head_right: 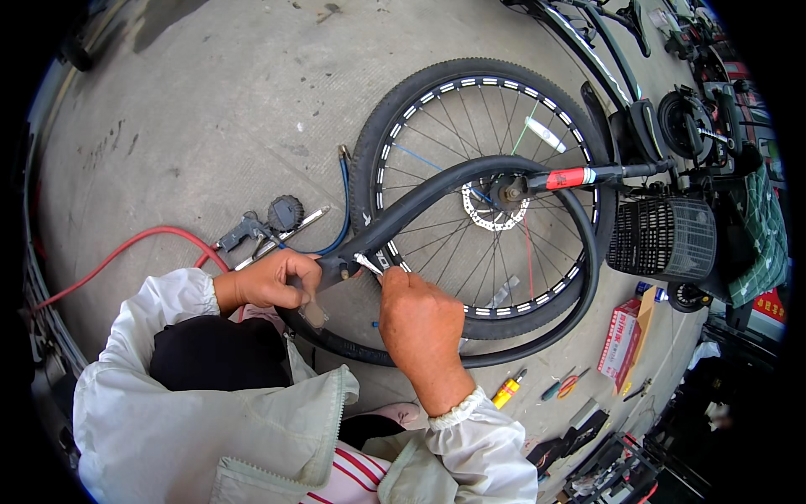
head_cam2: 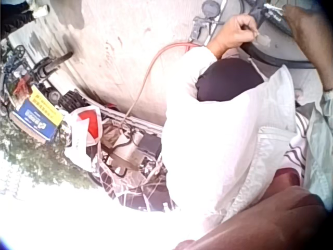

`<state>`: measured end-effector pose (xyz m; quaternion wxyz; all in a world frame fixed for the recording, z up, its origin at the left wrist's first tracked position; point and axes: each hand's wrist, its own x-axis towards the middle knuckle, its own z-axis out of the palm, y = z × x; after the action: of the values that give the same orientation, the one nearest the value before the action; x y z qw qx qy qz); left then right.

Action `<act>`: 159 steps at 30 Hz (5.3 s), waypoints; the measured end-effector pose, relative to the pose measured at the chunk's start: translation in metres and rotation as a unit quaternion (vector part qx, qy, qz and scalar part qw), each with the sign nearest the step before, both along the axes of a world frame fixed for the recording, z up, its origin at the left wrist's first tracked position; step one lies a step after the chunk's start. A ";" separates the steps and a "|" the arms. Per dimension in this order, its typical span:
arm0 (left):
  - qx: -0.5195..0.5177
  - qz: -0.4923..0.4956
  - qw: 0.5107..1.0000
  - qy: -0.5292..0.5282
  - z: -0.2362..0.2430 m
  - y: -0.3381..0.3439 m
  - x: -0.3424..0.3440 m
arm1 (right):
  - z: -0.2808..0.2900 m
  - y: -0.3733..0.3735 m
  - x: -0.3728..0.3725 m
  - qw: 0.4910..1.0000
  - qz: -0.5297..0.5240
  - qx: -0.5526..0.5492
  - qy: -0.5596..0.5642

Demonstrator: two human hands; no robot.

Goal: The person retrieves a tube and glue from inside a shop, then moves outside to a bicycle. They apply glue to the inner tube, attach a patch, and press it into place. The person handles the tube and patch by hand.

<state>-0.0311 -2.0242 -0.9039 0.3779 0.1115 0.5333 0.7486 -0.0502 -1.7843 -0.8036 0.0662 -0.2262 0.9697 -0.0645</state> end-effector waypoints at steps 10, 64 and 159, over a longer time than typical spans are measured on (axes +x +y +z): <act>-0.040 -0.021 0.998 0.051 0.005 0.002 -0.001 | 0.007 0.002 -0.012 0.998 0.039 0.056 0.004; 0.079 0.046 0.986 -0.141 -0.004 0.004 0.005 | 0.005 0.004 -0.005 0.999 0.037 0.039 0.004; 0.023 -0.002 0.981 -0.191 0.031 0.003 0.000 | -0.067 -0.013 0.012 0.905 0.039 -0.410 0.107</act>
<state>-0.0307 -2.0208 -0.8728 0.4719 -0.0235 0.4341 0.7670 -0.0384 -1.7975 -0.8705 -0.1342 -0.2770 0.8495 -0.4286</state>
